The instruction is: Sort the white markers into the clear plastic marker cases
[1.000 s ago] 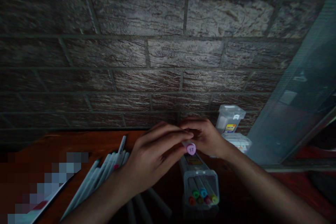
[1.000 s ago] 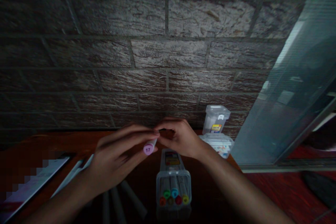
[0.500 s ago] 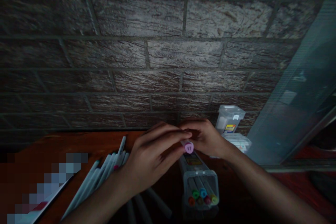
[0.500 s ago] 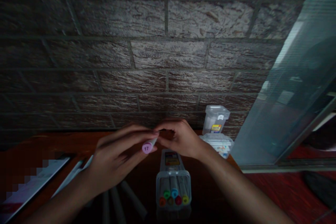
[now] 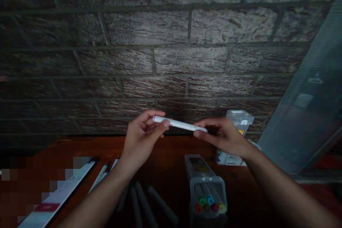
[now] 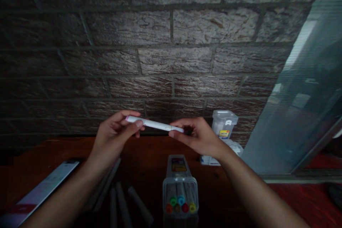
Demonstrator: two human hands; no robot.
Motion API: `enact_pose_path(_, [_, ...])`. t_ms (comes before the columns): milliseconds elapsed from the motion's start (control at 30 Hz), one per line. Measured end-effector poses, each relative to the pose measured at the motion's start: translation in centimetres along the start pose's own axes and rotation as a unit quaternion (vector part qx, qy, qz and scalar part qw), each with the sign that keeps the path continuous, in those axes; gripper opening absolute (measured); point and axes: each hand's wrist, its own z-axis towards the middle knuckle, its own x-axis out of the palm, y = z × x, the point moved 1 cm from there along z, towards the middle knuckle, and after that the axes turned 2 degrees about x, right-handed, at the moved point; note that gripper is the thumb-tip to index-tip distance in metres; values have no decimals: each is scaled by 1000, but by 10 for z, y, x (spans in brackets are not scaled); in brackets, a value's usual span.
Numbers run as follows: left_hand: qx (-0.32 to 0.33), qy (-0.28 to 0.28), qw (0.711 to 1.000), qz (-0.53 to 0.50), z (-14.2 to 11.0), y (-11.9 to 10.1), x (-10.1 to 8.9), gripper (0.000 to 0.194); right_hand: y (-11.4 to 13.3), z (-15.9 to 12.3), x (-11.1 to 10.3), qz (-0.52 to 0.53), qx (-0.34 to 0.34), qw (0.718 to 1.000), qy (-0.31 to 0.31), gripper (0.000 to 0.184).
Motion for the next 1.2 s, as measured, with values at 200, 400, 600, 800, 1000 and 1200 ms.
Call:
enact_pose_path(200, [-15,27,999,-13,-1,3,0,30,1,5,-9,146,27,987,-65,20])
enact_pose_path(400, [33,110,986,124,-5,17,3,22,8,5,-11,199,6,973,-113,17])
enact_pose_path(600, [110,228,928,274,-16,25,14,13,29,-7,6,88,-52,991,-83,15])
enact_pose_path(800, [221,203,915,269,-20,19,17,7,54,-19,17,-54,-142,988,-31,16])
enact_pose_path(1000, [217,228,916,248,-19,16,16,14,65,-19,18,-60,-179,982,-9,16])
enact_pose_path(1200, [192,291,907,236,-19,14,18,24,60,-18,12,-9,-152,987,45,22])
